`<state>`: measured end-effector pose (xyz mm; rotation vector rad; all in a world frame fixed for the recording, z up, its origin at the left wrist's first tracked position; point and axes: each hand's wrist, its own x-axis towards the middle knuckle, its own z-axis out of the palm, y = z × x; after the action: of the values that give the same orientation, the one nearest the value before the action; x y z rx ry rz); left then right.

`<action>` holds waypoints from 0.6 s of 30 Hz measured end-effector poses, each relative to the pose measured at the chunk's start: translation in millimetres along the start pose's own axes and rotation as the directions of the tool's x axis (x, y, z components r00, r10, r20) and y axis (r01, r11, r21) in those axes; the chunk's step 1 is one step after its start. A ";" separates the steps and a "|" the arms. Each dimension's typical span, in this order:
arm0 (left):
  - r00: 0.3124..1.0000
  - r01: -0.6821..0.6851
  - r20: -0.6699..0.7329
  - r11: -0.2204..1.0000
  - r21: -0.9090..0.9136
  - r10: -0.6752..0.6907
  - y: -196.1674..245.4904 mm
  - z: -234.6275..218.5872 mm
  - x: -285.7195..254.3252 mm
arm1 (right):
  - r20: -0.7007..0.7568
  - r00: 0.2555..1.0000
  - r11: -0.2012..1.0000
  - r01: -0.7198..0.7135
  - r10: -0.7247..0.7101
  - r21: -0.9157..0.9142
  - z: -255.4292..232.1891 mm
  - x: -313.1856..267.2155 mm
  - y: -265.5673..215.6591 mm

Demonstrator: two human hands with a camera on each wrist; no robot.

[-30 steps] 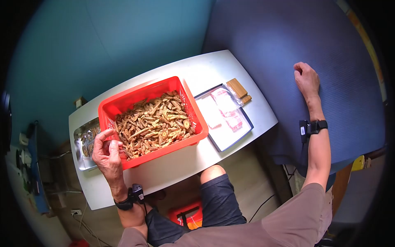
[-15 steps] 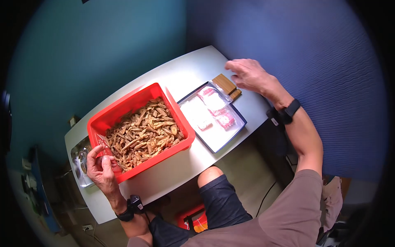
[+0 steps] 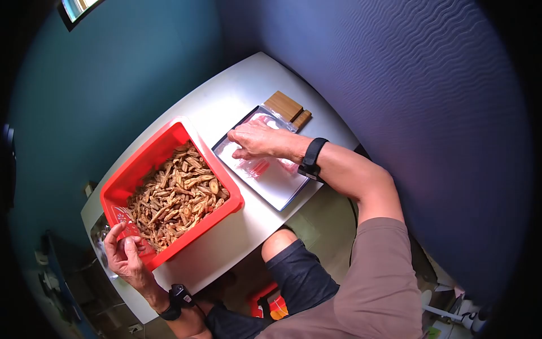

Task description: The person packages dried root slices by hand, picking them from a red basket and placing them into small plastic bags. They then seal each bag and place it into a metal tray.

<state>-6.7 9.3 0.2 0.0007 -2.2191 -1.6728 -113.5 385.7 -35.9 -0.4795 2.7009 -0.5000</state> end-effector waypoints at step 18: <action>0.999 -0.041 0.010 0.999 0.017 0.041 2.1 4.8 0.9 | -0.217 0.966 0.811 0.012 0.142 0.585 0.2 3.4 3.2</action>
<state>-8.4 14.2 1.3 -0.0486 -2.2256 -1.6357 -117.3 387.1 -38.2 -0.1501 2.5773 -1.3966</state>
